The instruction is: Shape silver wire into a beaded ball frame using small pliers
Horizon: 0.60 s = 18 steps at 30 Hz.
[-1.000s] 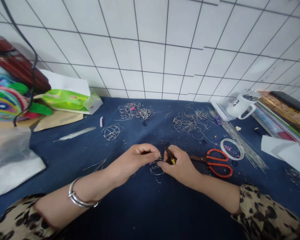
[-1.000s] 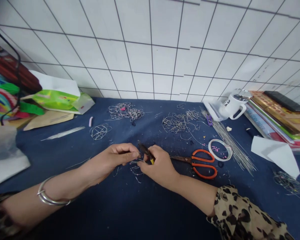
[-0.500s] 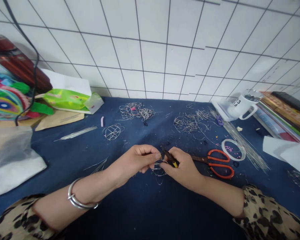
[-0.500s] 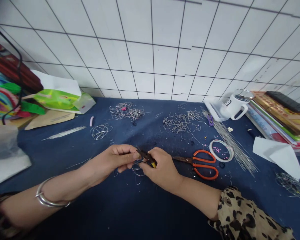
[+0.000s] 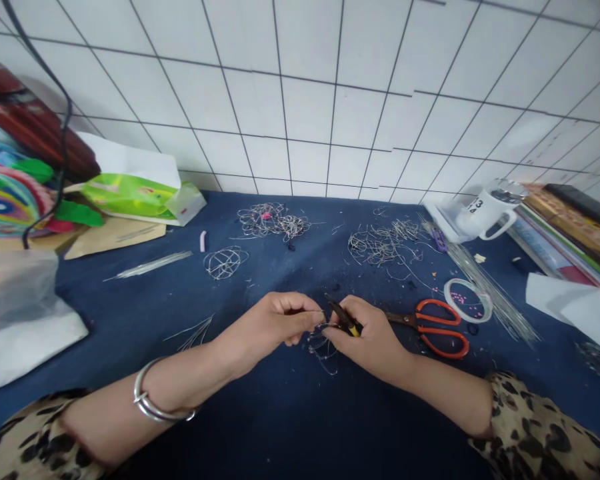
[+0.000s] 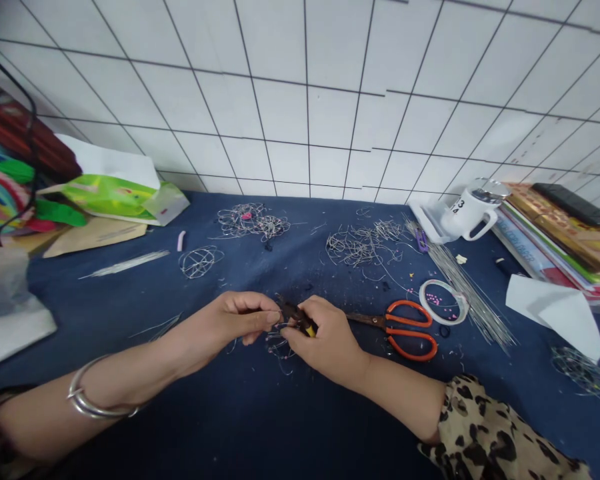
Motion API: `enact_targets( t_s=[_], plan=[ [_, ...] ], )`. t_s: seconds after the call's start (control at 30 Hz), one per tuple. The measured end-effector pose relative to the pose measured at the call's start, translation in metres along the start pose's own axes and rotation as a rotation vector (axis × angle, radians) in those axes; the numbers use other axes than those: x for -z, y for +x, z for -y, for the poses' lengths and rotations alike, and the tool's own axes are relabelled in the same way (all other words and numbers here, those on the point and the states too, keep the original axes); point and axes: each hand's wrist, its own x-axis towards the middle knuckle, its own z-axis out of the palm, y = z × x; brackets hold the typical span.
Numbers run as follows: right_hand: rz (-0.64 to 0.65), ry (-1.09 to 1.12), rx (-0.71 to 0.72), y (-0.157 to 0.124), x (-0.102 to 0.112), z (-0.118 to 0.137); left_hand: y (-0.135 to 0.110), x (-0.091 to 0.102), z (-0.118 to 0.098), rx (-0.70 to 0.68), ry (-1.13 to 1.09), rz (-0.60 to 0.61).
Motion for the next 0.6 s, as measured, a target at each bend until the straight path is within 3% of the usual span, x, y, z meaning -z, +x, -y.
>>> enact_targets(
  t_s=[0.6],
  plan=[
    [-0.011, -0.012, -0.021, -0.0043, -0.0022, -0.0017, 0.0012, -0.0039, 0.0009, -0.043, -0.042, -0.049]
  ],
)
